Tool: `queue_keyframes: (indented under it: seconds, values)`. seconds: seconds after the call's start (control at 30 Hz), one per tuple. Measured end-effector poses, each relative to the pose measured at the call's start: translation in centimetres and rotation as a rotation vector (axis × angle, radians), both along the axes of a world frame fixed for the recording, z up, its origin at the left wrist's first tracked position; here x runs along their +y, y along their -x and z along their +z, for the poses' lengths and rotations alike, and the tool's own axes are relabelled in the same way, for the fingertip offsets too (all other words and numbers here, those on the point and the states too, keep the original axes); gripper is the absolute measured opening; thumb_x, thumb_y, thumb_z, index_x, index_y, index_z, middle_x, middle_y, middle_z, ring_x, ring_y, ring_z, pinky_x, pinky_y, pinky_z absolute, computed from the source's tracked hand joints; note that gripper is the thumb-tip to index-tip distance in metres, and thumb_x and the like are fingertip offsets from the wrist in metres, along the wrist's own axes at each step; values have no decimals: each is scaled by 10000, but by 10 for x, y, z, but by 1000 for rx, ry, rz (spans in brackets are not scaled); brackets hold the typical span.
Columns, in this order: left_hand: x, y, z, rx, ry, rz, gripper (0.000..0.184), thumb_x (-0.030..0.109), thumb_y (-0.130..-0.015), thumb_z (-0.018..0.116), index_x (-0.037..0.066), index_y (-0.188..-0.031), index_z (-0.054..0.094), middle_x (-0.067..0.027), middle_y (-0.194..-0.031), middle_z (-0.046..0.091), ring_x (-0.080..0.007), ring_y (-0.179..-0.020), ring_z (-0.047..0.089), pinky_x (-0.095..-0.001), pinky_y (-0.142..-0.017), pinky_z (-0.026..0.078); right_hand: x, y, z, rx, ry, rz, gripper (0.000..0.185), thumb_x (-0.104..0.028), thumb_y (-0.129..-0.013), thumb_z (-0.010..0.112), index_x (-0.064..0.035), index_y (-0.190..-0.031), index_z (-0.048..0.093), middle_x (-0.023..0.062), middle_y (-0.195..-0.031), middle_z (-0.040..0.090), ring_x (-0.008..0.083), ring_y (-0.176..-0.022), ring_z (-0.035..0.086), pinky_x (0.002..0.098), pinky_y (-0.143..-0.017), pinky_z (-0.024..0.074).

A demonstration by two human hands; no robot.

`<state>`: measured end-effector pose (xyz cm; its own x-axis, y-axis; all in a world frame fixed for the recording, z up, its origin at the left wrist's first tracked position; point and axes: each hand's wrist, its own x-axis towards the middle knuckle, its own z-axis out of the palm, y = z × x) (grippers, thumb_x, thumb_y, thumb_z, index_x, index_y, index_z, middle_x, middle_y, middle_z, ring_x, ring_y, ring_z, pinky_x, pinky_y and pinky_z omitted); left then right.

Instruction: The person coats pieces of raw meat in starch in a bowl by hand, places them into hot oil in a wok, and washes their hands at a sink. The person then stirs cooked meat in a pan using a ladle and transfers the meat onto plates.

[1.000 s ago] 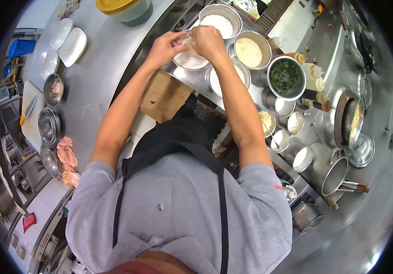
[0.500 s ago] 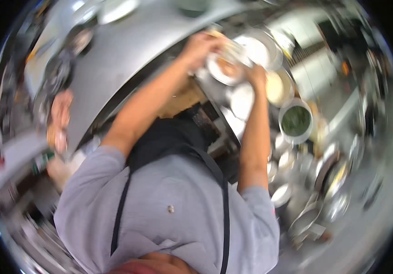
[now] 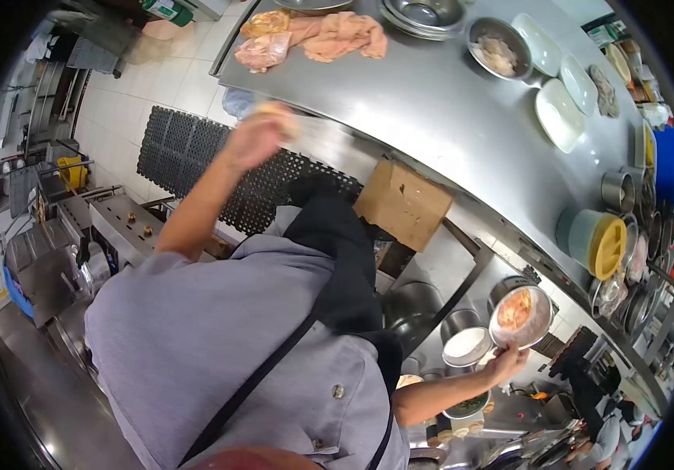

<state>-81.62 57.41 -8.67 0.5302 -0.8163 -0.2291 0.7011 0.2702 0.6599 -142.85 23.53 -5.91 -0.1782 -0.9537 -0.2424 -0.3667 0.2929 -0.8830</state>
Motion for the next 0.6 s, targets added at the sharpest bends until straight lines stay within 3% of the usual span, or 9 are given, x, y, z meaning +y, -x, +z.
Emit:
queue_keyframes:
  seconds: [0.17,0.3,0.33,0.37,0.4,0.43,0.5,0.53,0.6]
  values:
    - [204,-177,-95,-147,-535,370,217,142,-920,586,24,-1101,602,-68,-1043,655,-191,-986,611,-360,-873,479,71,-56,44,121,33,-150,174,-5,-745,555,-37,-915,569,4,-631,544,62,-428,399,227,-373,300]
    - [206,-258,-160,-140,-827,370,300,188,-923,579,17,-1169,590,-89,-1036,661,-220,-1036,596,-369,-835,474,146,-98,37,114,-21,-222,256,-13,-767,558,-36,-1015,615,19,-704,594,59,-466,433,214,-399,331]
    - [194,-271,-172,-98,-898,365,362,214,-922,580,11,-1222,577,-111,-1039,664,-237,-1064,591,-375,-829,470,166,-108,30,-19,-8,-191,347,-15,-811,565,1,-1156,606,74,-868,660,106,-607,572,235,-509,463]
    - [201,-280,-187,-180,-1098,150,496,274,-930,564,-1,-1340,511,-171,-1191,628,-281,-1135,569,-400,-892,468,196,-177,59,-156,-24,-170,404,-21,-858,562,38,-1257,556,129,-1023,673,171,-794,652,286,-673,546]
    - [182,-272,-159,-453,-1407,-384,549,296,-939,539,-4,-1393,467,-204,-1310,573,-285,-1168,564,-398,-921,469,217,-157,51,-142,-120,-109,370,-26,-888,552,64,-1246,541,146,-1052,672,212,-867,670,324,-757,563]
    - [199,-287,-216,-1135,-1167,-886,530,317,-934,534,-9,-1350,506,-209,-1251,602,-268,-1080,615,-393,-875,504,236,-169,44,-179,-83,-144,366,-32,-876,546,53,-1232,556,139,-1006,676,196,-841,662,308,-731,552]
    - [125,-220,-174,-731,-1077,-1146,404,197,-951,570,-9,-1298,553,-214,-1145,627,-233,-1052,648,-359,-836,559,274,-182,36,-123,-78,-238,228,-36,-835,553,10,-1051,609,30,-782,584,122,-598,538,282,-496,416]
    - [66,-156,-133,-636,-839,-1114,385,188,-965,566,-20,-1288,539,-214,-1187,600,-240,-1051,644,-355,-834,567,294,-186,33,-97,-76,-286,169,-38,-814,556,-12,-961,635,-24,-669,539,84,-477,475,269,-378,348]
    - [16,-35,-33,-491,-471,-1088,386,239,-997,541,-24,-1277,511,-192,-1199,590,-251,-1019,648,-360,-783,579,334,-216,46,73,-101,-332,66,-37,-804,550,-54,-845,599,-18,-622,511,78,-451,468,236,-343,327]
